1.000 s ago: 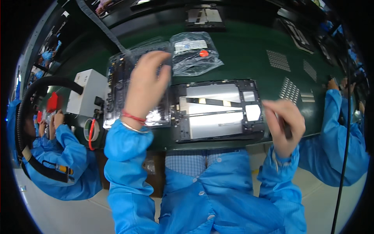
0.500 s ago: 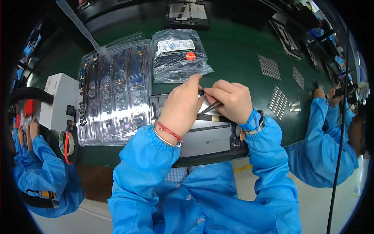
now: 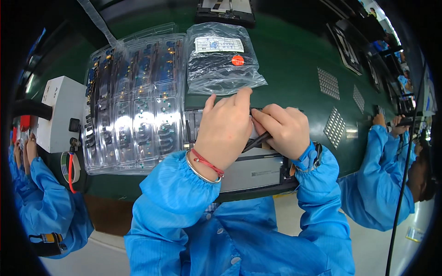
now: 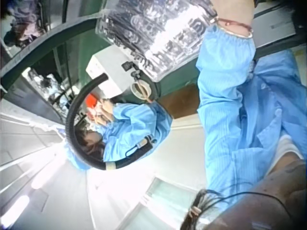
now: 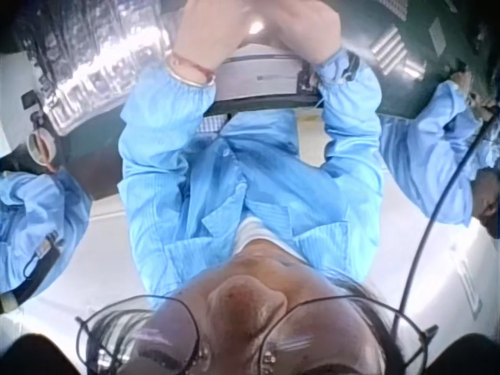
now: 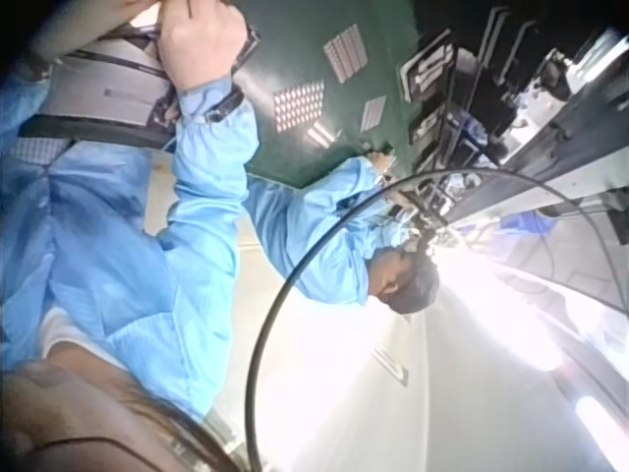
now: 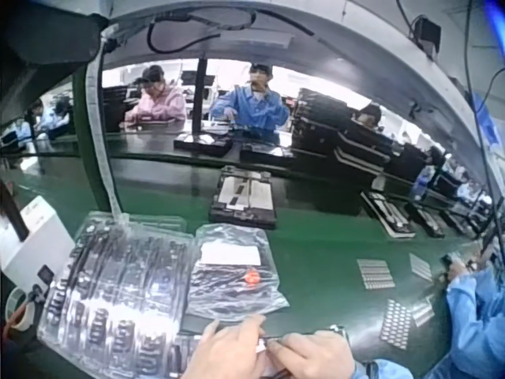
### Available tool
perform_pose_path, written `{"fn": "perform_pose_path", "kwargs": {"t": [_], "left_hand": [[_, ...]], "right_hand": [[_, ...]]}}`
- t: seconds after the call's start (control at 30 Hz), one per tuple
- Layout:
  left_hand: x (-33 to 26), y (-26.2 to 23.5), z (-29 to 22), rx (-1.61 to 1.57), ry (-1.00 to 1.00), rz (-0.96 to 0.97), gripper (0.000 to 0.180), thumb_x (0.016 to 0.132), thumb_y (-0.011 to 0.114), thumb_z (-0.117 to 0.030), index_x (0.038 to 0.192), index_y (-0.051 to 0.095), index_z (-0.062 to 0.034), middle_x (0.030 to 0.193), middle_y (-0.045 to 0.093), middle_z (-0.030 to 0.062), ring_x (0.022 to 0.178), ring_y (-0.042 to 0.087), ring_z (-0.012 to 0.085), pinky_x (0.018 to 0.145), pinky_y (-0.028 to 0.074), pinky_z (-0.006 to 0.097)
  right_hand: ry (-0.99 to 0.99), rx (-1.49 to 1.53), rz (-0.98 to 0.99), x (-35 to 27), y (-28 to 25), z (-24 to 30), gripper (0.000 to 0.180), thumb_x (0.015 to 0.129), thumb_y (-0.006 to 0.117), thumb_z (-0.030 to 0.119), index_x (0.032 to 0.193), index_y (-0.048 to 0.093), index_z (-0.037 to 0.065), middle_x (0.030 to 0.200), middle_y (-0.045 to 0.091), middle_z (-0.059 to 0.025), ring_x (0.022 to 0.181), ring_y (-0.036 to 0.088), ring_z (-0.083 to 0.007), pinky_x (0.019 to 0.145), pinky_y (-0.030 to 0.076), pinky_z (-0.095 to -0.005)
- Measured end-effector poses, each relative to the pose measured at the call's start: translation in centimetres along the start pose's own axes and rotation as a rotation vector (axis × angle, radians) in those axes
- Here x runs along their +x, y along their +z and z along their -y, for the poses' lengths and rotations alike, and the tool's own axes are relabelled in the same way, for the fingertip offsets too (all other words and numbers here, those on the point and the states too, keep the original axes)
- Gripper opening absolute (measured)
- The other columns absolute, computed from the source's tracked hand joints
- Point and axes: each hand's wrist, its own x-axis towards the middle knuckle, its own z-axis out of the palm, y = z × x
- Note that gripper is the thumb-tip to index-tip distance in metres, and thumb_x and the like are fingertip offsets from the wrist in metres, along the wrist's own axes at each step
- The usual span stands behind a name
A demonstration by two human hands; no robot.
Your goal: The person assembles electronic components on a green workbench in a factory setting. They use tweezers to pick up small parts from a clear plastic tray and place them onto a black rectangular device, then use a black tool to press the parts into place. The person repeats this process for multiple units, moving finished devices aside.
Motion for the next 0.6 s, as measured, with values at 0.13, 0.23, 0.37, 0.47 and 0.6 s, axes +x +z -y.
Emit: {"fn": "perform_pose_path", "kwargs": {"t": [0.13,0.23,0.37,0.47,0.6], "left_hand": [[-0.1,-0.2,0.1,0.024,0.062,-0.027,0.044,0.075,0.050,0.000,0.118,0.043,-0.0076,0.094,0.061,0.0054,0.093,0.057,0.0241,0.094,0.034,0.050],[-0.1,-0.9,-0.5,0.020,0.115,-0.047,0.046,0.075,0.048,0.002,0.120,0.043,-0.0085,0.092,0.063,0.0040,0.091,0.058,0.0231,0.096,0.031,0.051],[-0.2,-0.9,-1.0,0.038,0.113,-0.047,0.049,0.075,0.048,0.002,0.122,0.044,-0.0095,0.089,0.065,0.0025,0.090,0.058,0.0224,0.099,0.027,0.052],[-0.3,-0.6,-1.0,0.131,0.103,-0.027,0.049,0.074,0.048,0.002,0.122,0.045,-0.0096,0.090,0.065,0.0031,0.090,0.059,0.0229,0.099,0.027,0.053],[-0.4,-1.1,-1.2,0.375,0.232,0.027,0.042,0.075,0.050,-0.001,0.117,0.050,-0.0081,0.091,0.064,0.0046,0.098,0.057,0.0203,0.099,0.026,0.054]], "right_hand": [[0.057,0.100,0.042,0.1,-0.2,0.3,0.021,0.067,0.066,0.018,0.086,0.063,0.008,0.076,0.053,-0.0010,0.052,0.054,-0.0175,0.050,0.044,-0.0296],[0.104,0.121,0.054,0.0,-0.4,0.2,0.023,0.065,0.067,0.020,0.085,0.063,0.008,0.078,0.053,-0.0018,0.052,0.054,-0.0190,0.050,0.045,-0.0303],[0.137,0.188,0.072,-0.3,-0.8,0.0,0.021,0.069,0.067,0.021,0.086,0.065,0.010,0.082,0.054,-0.0020,0.057,0.057,-0.0201,0.053,0.047,-0.0304],[0.184,0.385,0.018,-0.7,-1.8,-1.3,0.017,0.073,0.067,0.018,0.088,0.067,0.009,0.085,0.054,-0.0019,0.062,0.058,-0.0186,0.054,0.047,-0.0294],[0.436,0.490,-0.194,-3.1,-4.9,-5.1,0.017,0.073,0.065,0.006,0.090,0.069,0.007,0.073,0.052,-0.0024,0.063,0.054,-0.0124,0.052,0.042,-0.0251]]}}
